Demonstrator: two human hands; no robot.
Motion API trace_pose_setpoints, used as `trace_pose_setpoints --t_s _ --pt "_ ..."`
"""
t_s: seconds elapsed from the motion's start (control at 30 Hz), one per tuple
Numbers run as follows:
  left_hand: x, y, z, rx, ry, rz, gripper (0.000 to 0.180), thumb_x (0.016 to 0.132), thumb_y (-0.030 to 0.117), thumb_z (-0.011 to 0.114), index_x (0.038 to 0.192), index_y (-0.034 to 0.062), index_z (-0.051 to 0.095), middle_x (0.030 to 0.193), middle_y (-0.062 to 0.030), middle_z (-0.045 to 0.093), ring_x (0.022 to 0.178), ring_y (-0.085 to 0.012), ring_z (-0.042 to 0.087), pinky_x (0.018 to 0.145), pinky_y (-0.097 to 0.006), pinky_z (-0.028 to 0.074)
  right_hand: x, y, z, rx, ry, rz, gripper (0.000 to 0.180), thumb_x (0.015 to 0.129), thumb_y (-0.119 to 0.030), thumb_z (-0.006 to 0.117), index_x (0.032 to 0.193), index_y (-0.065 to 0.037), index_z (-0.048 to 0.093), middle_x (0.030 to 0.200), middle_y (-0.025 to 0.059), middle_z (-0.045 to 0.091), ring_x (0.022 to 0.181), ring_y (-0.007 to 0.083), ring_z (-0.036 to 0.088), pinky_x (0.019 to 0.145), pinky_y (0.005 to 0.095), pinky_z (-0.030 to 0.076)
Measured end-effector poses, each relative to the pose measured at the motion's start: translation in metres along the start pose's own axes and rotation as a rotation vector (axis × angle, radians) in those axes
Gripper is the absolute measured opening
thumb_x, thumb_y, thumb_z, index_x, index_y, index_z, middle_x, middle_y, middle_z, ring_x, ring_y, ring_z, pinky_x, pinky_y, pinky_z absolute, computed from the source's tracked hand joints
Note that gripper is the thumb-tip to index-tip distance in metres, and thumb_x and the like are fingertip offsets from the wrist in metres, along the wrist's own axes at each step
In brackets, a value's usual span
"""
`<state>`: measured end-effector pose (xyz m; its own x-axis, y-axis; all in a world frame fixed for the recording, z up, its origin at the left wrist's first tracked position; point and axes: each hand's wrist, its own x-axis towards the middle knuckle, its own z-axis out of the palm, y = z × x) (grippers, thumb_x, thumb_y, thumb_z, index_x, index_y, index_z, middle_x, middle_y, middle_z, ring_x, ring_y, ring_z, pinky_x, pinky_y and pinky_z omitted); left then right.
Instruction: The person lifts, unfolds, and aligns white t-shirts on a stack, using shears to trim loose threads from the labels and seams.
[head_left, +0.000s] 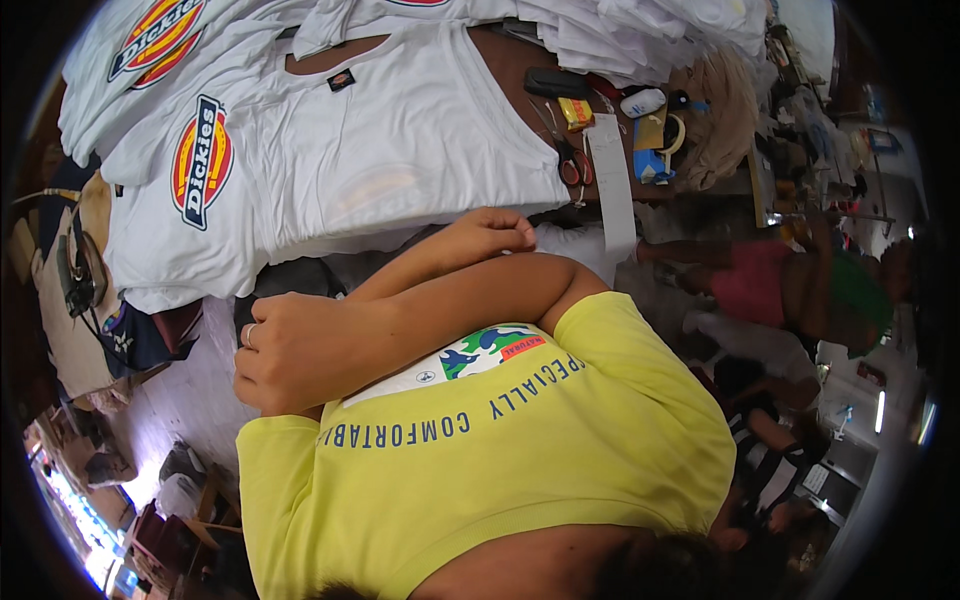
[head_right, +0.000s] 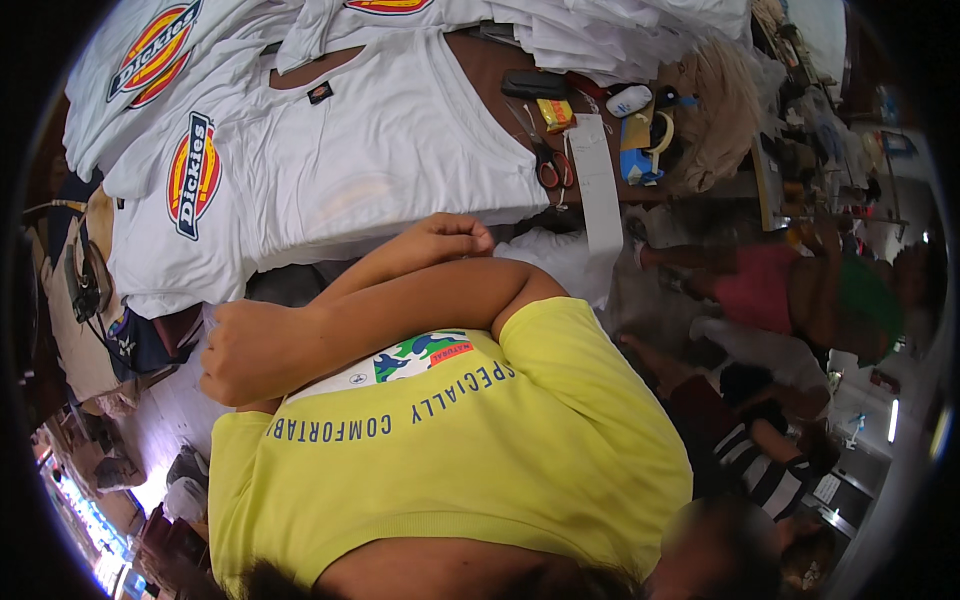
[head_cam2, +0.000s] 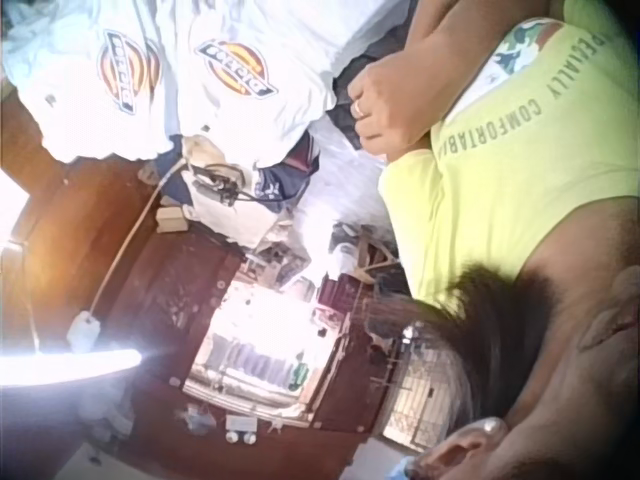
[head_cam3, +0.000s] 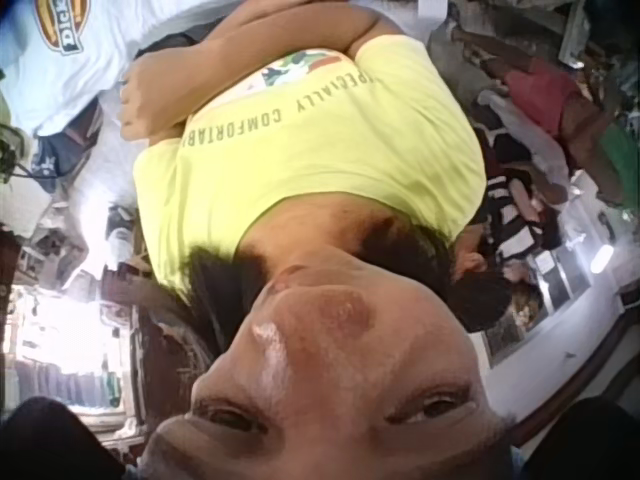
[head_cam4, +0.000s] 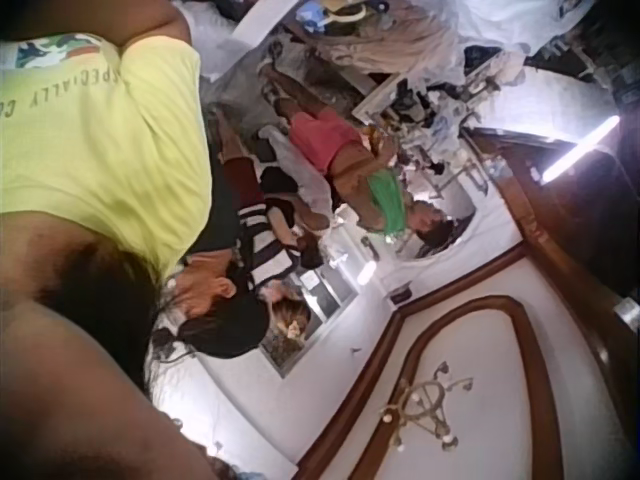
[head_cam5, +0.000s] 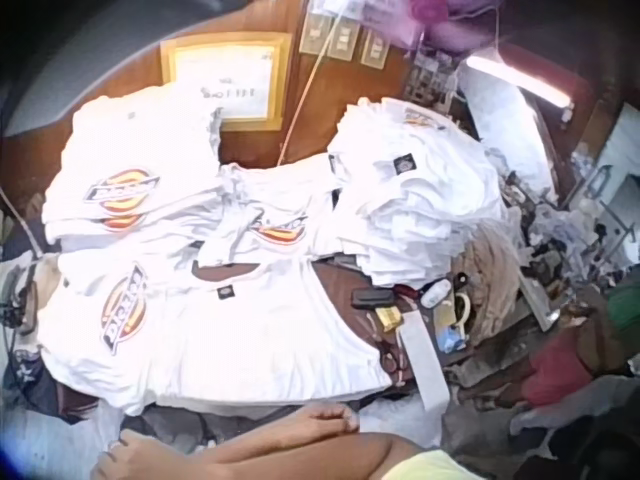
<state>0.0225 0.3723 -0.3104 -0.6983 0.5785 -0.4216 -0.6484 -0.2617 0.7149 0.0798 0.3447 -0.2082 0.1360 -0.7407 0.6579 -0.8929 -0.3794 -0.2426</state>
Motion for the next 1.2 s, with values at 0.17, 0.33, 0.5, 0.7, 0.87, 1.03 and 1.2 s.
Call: trace_pose_setpoints --t_s 0.17,0.33,0.5,0.7,0.87,1.03,1.2 --pt "0.003 -0.014 -0.007 0.084 -0.138 -0.007 0.019 0.081 0.021 0.059 0.074 0.0038 0.061 0.063 0.0013 0.056 0.056 -0.0049 0.049 0.053 -0.019 0.039 -0.006 0.002 0.000 -0.035 0.062 0.028 0.015 0.059 -0.021 0.058 0.066 -0.010 0.051 0.061 0.0000 0.051 0.059 0.0151 0.054 0.053 0.0271 0.038" --pt "-0.063 -0.043 -0.056 0.622 0.492 -0.016 0.021 0.082 0.024 0.057 0.070 0.0067 0.057 0.065 0.0029 0.053 0.058 -0.0050 0.047 0.052 -0.021 0.037 -0.050 0.031 -0.018 0.195 -0.053 0.302 0.015 0.073 -0.019 0.056 0.084 -0.008 0.058 0.077 0.0043 0.061 0.068 0.0199 0.059 0.061 0.0300 0.044" --pt "-0.134 -0.107 -0.141 0.102 1.452 0.519 0.016 0.082 0.020 0.060 0.089 0.0062 0.056 0.075 0.0023 0.050 0.064 -0.0073 0.044 0.060 -0.024 0.039 -0.198 0.098 -0.052 0.159 0.054 1.227 0.019 0.082 -0.019 0.057 0.091 -0.003 0.062 0.086 0.0128 0.063 0.073 0.0242 0.062 0.065 0.0312 0.048" --pt "-0.144 -0.212 -0.182 0.330 1.587 0.587 0.036 0.075 0.010 0.066 0.106 0.0002 0.050 0.105 -0.0080 0.051 0.095 -0.0169 0.049 0.084 -0.029 0.038 -0.319 0.113 -0.080 -0.231 0.077 1.542 0.028 0.073 -0.018 0.064 0.096 -0.003 0.057 0.080 0.0119 0.061 0.077 0.0256 0.060 0.070 0.0339 0.046" --pt "-0.112 -0.226 -0.195 0.325 1.580 0.605 0.061 0.071 0.012 0.069 0.121 -0.0011 0.036 0.123 -0.0159 0.044 0.117 -0.0249 0.040 0.097 -0.035 0.029 -0.322 0.112 -0.053 -0.176 0.045 1.579 0.037 0.067 -0.024 0.069 0.093 0.000 0.057 0.075 0.0133 0.060 0.070 0.0272 0.059 0.064 0.0354 0.046" --pt "-0.109 -0.223 -0.212 0.182 1.702 0.795 0.056 0.072 0.014 0.070 0.115 0.0006 0.038 0.111 -0.0118 0.047 0.105 -0.0208 0.044 0.091 -0.032 0.032 -0.320 0.103 -0.065 0.091 -0.140 1.523 0.027 0.072 -0.021 0.067 0.083 0.001 0.057 0.063 0.0075 0.055 0.057 0.0166 0.055 0.052 0.0302 0.041" --pt "-0.127 -0.234 -0.226 0.235 1.590 0.607 0.028 0.076 0.014 0.068 0.091 0.0033 0.047 0.075 -0.0017 0.053 0.066 -0.0094 0.048 0.064 -0.023 0.042 -0.267 0.079 -0.102 0.835 0.423 1.542 0.016 0.081 -0.016 0.062 0.091 -0.005 0.055 0.069 -0.0017 0.056 0.060 0.0063 0.054 0.052 0.0187 0.038"
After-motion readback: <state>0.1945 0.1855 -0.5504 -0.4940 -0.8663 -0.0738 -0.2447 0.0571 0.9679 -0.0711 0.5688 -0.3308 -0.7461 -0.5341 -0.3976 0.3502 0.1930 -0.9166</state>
